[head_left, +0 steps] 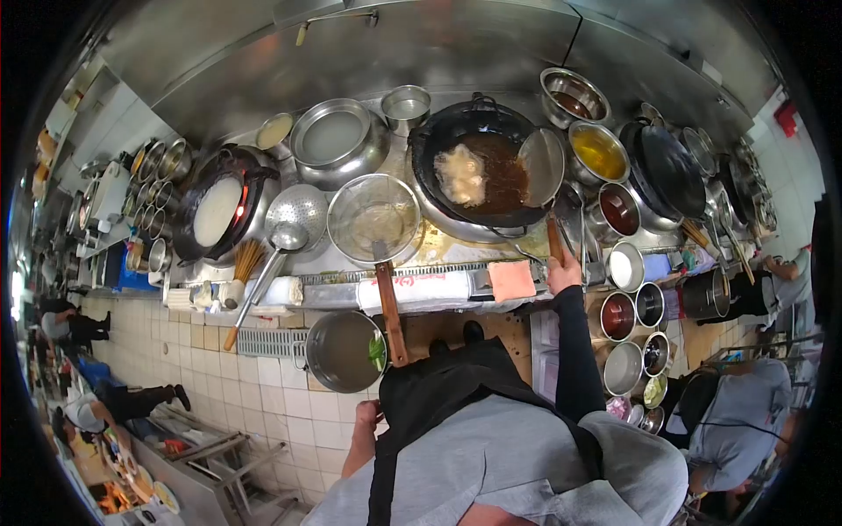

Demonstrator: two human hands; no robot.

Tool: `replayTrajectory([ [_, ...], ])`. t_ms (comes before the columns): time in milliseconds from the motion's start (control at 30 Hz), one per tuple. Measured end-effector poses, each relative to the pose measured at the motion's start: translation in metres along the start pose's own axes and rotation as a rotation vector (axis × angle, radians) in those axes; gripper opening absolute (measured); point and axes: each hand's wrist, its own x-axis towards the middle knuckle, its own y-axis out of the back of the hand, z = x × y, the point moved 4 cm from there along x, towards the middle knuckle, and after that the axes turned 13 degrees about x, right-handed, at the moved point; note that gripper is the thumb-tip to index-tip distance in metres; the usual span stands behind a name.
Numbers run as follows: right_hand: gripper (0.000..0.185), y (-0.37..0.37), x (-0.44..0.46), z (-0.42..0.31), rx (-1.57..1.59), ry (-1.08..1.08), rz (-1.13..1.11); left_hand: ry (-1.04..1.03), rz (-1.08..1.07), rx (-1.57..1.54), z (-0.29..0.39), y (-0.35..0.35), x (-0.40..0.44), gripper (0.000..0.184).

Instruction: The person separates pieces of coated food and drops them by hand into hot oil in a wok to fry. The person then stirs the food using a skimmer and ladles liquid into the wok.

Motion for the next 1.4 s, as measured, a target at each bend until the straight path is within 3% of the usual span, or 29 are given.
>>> replayTrajectory([
  [67,0.019,-0.017,-0.031,-0.059,0.358,-0.411,-0.133,-0.049,-0.050,0.120,-0.017,-0.001,0.005,0.018],
  [100,0.011,-0.022,-0.028,-0.063,0.421,-0.469,-0.198,-0.140,-0.047,0.322,-0.020,-0.001,0.003,0.019],
  [200,0.010,-0.035,-0.022,-0.071,0.688,-0.641,-0.364,-0.221,-0.077,0.367,-0.043,-0.003,0.014,0.015],
  [300,0.018,-0.037,-0.023,-0.072,0.762,-0.704,-0.407,-0.238,-0.045,0.374,-0.041,-0.003,0.014,0.012],
  [400,0.033,-0.026,-0.033,-0.085,0.758,-0.690,-0.476,-0.455,-0.014,0.448,-0.040,0.004,0.036,0.012],
  [433,0.039,-0.021,-0.040,-0.095,0.749,-0.673,-0.503,-0.424,-0.025,0.366,-0.041,0.006,0.040,0.012],
  [467,0.044,-0.016,-0.046,-0.101,0.686,-0.637,-0.459,-0.392,-0.034,0.283,-0.043,0.008,0.044,0.012],
  [533,0.054,-0.005,-0.055,-0.108,0.563,-0.564,-0.361,-0.036,-0.091,-0.155,-0.029,0.006,0.038,0.013],
  [567,0.057,-0.002,-0.052,-0.105,0.509,-0.510,-0.343,0.002,-0.052,-0.184,-0.008,0.002,0.011,0.012],
  [667,0.058,-0.015,-0.036,-0.099,0.373,-0.334,-0.338,0.028,-0.083,-0.181,-0.014,0.000,0.030,0.014],
  [833,0.058,-0.024,-0.024,-0.108,0.370,-0.254,-0.220,0.019,-0.025,-0.128,-0.001,-0.008,0.015,0.014],
  [900,0.056,-0.020,-0.004,-0.074,0.193,0.012,-0.174,0.002,-0.042,-0.159,0.000,-0.009,0.010,0.013],
  [1067,0.047,-0.012,-0.025,-0.084,-0.376,0.666,0.134,0.020,-0.006,-0.206,-0.012,-0.010,0.010,0.012],
  [1100,0.041,-0.012,-0.026,-0.074,-0.402,0.768,0.209,-0.242,-0.026,0.201,-0.024,-0.006,0.024,0.010],
  [1167,0.031,-0.012,-0.002,-0.028,-0.200,0.421,0.089,-0.268,-0.008,0.239,-0.032,-0.009,0.019,0.010],
  [1267,0.010,-0.031,0.011,-0.025,0.295,-0.234,-0.067,-0.237,-0.012,0.353,-0.037,-0.012,0.004,0.011],
  [1400,0.014,-0.051,0.055,-0.039,0.655,-0.564,-0.258,-0.208,-0.063,0.336,-0.063,-0.010,0.023,0.013],
])
